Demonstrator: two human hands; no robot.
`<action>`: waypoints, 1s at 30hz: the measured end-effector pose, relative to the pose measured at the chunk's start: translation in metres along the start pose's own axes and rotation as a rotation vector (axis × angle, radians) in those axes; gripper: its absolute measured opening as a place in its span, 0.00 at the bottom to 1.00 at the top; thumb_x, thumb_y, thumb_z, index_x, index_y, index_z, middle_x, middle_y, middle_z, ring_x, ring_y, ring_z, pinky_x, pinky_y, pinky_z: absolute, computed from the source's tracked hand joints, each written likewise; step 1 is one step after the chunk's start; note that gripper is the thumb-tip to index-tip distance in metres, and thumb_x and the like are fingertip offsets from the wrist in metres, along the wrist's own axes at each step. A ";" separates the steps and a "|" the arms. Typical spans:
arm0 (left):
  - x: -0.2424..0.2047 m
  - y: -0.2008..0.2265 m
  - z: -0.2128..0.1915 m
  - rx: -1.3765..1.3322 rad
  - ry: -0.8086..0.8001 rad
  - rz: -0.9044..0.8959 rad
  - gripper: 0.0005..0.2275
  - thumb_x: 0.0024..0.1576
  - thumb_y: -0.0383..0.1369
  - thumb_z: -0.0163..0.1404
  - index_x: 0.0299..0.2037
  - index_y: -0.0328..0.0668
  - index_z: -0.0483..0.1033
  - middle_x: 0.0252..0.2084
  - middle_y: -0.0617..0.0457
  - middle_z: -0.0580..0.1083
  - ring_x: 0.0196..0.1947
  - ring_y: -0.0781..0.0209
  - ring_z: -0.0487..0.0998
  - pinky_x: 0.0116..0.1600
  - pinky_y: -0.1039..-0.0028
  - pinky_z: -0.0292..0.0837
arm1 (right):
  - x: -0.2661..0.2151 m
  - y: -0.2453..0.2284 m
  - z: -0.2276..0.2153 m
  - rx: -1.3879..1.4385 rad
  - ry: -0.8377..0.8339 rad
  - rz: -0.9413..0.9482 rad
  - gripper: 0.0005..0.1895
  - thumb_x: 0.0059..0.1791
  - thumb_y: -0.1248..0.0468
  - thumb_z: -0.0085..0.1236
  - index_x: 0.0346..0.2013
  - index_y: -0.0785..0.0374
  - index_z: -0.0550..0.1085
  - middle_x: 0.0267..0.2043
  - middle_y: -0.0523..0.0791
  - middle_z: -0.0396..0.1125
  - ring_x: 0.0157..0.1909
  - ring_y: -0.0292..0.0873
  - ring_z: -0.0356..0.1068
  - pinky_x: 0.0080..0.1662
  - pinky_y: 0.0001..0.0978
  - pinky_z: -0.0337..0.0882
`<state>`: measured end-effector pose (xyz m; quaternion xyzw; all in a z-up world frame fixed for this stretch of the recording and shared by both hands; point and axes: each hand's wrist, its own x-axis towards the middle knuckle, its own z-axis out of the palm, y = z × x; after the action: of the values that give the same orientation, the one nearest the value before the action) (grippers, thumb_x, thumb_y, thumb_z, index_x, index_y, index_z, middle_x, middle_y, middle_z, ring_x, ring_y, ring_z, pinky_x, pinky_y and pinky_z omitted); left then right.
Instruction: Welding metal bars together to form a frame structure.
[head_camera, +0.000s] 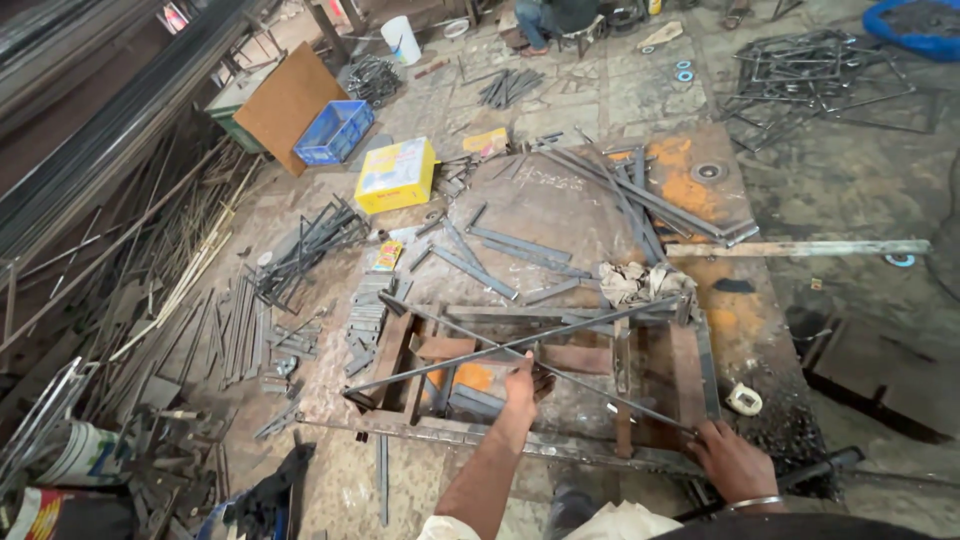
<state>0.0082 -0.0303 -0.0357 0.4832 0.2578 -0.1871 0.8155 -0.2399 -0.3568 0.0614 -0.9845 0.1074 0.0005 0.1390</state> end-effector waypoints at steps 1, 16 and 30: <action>-0.001 -0.002 -0.002 -0.002 0.006 -0.008 0.17 0.60 0.47 0.55 0.39 0.40 0.72 0.32 0.46 0.78 0.30 0.49 0.82 0.35 0.59 0.81 | -0.003 -0.001 0.002 -0.010 0.014 0.008 0.16 0.48 0.44 0.52 0.40 0.49 0.69 0.41 0.42 0.71 0.39 0.53 0.76 0.38 0.48 0.76; -0.014 0.004 -0.003 0.102 -0.081 -0.048 0.19 0.61 0.50 0.54 0.41 0.39 0.74 0.32 0.47 0.80 0.31 0.50 0.84 0.34 0.62 0.81 | -0.002 -0.012 -0.025 -0.039 -0.153 0.032 0.17 0.50 0.45 0.52 0.46 0.50 0.69 0.43 0.43 0.71 0.42 0.53 0.76 0.41 0.46 0.77; -0.032 0.014 0.009 0.107 -0.041 -0.010 0.17 0.61 0.48 0.56 0.39 0.39 0.74 0.31 0.47 0.80 0.28 0.53 0.82 0.34 0.64 0.81 | 0.012 0.031 0.030 0.046 -0.145 0.050 0.22 0.48 0.43 0.53 0.52 0.49 0.71 0.49 0.50 0.73 0.48 0.59 0.76 0.46 0.52 0.77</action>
<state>-0.0075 -0.0302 -0.0035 0.5210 0.2331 -0.2146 0.7926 -0.2339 -0.3803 0.0233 -0.9754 0.1216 0.0730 0.1688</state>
